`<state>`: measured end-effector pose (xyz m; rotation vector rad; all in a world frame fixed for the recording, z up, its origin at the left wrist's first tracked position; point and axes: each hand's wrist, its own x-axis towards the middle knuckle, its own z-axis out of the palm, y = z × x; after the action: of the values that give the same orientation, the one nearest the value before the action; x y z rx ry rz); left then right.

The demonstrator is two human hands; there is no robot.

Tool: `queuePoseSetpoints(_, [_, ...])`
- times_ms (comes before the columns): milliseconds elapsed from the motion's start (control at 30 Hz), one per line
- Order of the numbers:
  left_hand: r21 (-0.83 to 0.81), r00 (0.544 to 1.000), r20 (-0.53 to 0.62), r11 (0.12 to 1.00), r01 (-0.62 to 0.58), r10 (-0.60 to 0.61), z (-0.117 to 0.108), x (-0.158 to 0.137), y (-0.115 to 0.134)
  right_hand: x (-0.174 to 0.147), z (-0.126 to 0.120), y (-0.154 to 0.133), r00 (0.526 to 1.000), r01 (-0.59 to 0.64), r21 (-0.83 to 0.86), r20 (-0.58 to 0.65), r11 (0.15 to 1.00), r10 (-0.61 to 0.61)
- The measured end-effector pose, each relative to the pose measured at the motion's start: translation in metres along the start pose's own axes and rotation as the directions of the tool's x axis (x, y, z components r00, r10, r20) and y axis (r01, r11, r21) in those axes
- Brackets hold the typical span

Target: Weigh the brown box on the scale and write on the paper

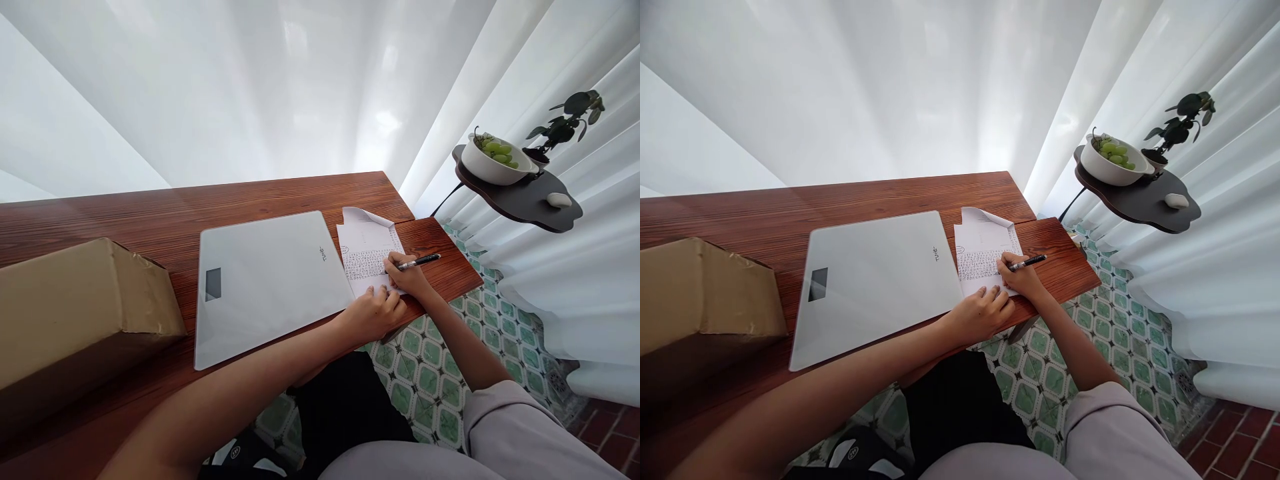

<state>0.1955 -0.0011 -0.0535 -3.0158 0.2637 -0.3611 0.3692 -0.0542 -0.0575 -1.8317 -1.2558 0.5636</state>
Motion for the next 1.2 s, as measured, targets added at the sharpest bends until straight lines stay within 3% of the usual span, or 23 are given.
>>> queuePoseSetpoints(400, [-0.009, 0.999, 0.035, 1.0, -0.019, 0.019, -0.0048, 0.0002, -0.002, -0.0009, 0.0002, 0.0021, 0.999, -0.016, 0.002, -0.029, 1.0, 0.016])
queuePoseSetpoints(1200, [0.037, 1.0, -0.018, 0.999, -0.02, 0.021, -0.0034, 0.0005, -0.0005, 0.0004, 0.0001, 0.004, 1.0, -0.012, -0.019, -0.013, 1.0, 0.012])
